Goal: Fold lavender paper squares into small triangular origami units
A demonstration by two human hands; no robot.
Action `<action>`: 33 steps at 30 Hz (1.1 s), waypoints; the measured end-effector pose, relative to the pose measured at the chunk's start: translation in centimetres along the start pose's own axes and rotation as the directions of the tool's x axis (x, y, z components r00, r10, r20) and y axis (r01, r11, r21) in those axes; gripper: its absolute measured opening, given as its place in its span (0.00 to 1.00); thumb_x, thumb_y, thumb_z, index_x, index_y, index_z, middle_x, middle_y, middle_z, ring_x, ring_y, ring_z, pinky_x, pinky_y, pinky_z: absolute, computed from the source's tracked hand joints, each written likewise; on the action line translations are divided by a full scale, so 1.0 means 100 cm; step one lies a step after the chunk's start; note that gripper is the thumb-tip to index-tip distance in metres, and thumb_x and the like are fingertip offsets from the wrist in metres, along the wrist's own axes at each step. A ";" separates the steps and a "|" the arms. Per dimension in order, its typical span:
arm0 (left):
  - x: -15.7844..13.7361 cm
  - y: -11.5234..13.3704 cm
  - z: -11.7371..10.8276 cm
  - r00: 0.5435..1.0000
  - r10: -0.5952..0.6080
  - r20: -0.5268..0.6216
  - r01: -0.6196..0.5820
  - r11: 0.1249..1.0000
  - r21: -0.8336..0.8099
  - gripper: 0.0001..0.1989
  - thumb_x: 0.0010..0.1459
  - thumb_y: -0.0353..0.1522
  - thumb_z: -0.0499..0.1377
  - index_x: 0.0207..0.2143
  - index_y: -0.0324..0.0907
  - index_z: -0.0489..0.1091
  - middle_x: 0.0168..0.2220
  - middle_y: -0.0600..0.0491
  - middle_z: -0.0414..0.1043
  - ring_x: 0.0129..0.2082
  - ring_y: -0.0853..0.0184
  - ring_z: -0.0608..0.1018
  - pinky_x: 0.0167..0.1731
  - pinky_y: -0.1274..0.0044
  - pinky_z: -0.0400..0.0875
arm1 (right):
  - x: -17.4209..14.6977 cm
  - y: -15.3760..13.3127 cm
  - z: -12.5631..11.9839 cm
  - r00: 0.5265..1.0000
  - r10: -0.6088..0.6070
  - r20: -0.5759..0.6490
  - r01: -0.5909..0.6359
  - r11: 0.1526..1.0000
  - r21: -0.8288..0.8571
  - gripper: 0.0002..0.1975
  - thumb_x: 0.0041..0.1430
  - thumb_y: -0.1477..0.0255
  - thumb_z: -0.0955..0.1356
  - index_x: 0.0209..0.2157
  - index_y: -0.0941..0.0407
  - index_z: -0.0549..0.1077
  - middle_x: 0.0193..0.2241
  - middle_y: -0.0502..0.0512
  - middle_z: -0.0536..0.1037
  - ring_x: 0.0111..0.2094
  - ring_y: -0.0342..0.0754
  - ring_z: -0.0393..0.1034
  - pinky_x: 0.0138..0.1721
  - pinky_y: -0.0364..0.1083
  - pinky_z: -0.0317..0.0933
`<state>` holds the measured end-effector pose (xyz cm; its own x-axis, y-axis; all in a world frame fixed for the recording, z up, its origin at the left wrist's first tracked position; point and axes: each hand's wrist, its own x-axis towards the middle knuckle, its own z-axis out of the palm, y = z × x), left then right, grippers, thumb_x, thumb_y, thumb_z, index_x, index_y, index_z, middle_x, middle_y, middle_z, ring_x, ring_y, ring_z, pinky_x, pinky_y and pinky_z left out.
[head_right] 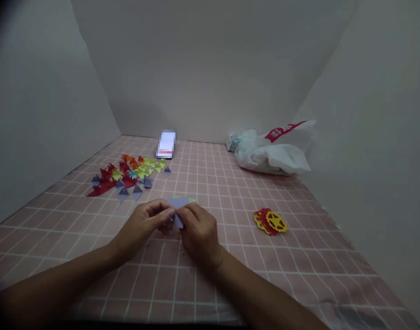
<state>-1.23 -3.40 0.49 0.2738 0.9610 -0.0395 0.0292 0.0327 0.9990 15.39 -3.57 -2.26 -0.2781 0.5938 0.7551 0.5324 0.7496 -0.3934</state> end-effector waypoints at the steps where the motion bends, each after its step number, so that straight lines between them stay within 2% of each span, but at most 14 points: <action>1: 0.000 0.000 0.000 1.000 -0.007 0.002 0.007 1.000 -0.003 0.12 0.58 0.40 0.62 0.30 0.40 0.73 0.24 0.56 0.71 0.24 0.70 0.73 0.28 0.77 0.71 | 0.000 0.000 0.000 1.000 -0.001 0.002 0.001 1.000 -0.003 0.08 0.65 0.79 0.62 0.36 0.55 0.71 0.28 0.56 0.75 0.31 0.48 0.71 0.31 0.45 0.66; 7: 0.001 0.000 0.001 0.999 -0.047 0.005 0.048 0.997 -0.066 0.12 0.55 0.38 0.63 0.24 0.40 0.69 0.22 0.58 0.68 0.22 0.73 0.70 0.25 0.79 0.67 | -0.002 0.002 0.002 0.999 0.036 0.005 -0.036 0.999 0.027 0.10 0.62 0.81 0.61 0.36 0.55 0.70 0.28 0.55 0.74 0.31 0.49 0.70 0.32 0.47 0.65; 12: 0.002 0.001 -0.001 1.000 -0.022 -0.013 0.021 0.997 -0.068 0.11 0.56 0.36 0.63 0.25 0.39 0.70 0.22 0.58 0.67 0.23 0.73 0.69 0.26 0.79 0.67 | -0.004 0.006 0.003 0.979 0.193 0.061 -0.201 0.964 0.175 0.10 0.56 0.81 0.62 0.37 0.56 0.70 0.30 0.54 0.75 0.31 0.48 0.71 0.32 0.46 0.65; 14: 0.003 0.002 -0.001 1.000 -0.012 -0.029 0.010 0.997 -0.073 0.10 0.57 0.35 0.62 0.25 0.40 0.70 0.23 0.58 0.68 0.23 0.73 0.69 0.26 0.79 0.67 | -0.004 0.007 0.003 0.948 0.292 0.129 -0.317 0.907 0.276 0.10 0.55 0.81 0.62 0.37 0.55 0.70 0.30 0.53 0.75 0.30 0.46 0.72 0.31 0.45 0.65; 17: 0.004 0.002 -0.002 0.999 -0.017 -0.035 0.015 0.998 -0.059 0.10 0.57 0.35 0.62 0.26 0.39 0.70 0.23 0.58 0.67 0.23 0.73 0.69 0.27 0.79 0.67 | -0.006 0.010 0.005 0.871 0.434 0.232 -0.492 0.774 0.398 0.09 0.56 0.79 0.63 0.37 0.54 0.70 0.27 0.50 0.75 0.26 0.44 0.70 0.27 0.43 0.64; 24: 0.007 -0.003 -0.005 0.998 0.055 -0.018 -0.054 0.998 0.021 0.11 0.58 0.37 0.61 0.28 0.39 0.70 0.24 0.57 0.67 0.25 0.72 0.68 0.27 0.79 0.65 | -0.003 0.010 0.005 0.764 0.528 0.371 -0.629 0.481 0.611 0.05 0.59 0.73 0.66 0.38 0.54 0.69 0.22 0.45 0.70 0.21 0.42 0.65 0.23 0.42 0.60; 29: 0.009 -0.002 -0.005 1.000 0.007 0.026 -0.006 1.000 -0.006 0.11 0.57 0.38 0.61 0.29 0.38 0.71 0.24 0.58 0.66 0.24 0.72 0.67 0.26 0.79 0.64 | 0.000 0.009 0.003 0.744 0.535 0.400 -0.649 0.436 0.624 0.03 0.59 0.72 0.68 0.36 0.54 0.70 0.22 0.45 0.69 0.20 0.41 0.62 0.22 0.41 0.57; 33: 0.010 -0.004 -0.005 1.000 -0.013 0.007 0.014 0.999 -0.045 0.11 0.57 0.38 0.62 0.29 0.39 0.71 0.23 0.58 0.67 0.23 0.73 0.68 0.26 0.80 0.64 | 0.002 0.009 0.001 0.749 0.532 0.395 -0.632 0.390 0.670 0.05 0.60 0.71 0.68 0.39 0.54 0.70 0.23 0.46 0.70 0.23 0.42 0.65 0.25 0.42 0.59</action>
<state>-1.44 -2.29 0.06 0.2804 0.9584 -0.0530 -0.0103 0.0582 0.9983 15.77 -2.74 -2.53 -0.2408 0.9591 0.1484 -0.1521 0.1137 -0.9818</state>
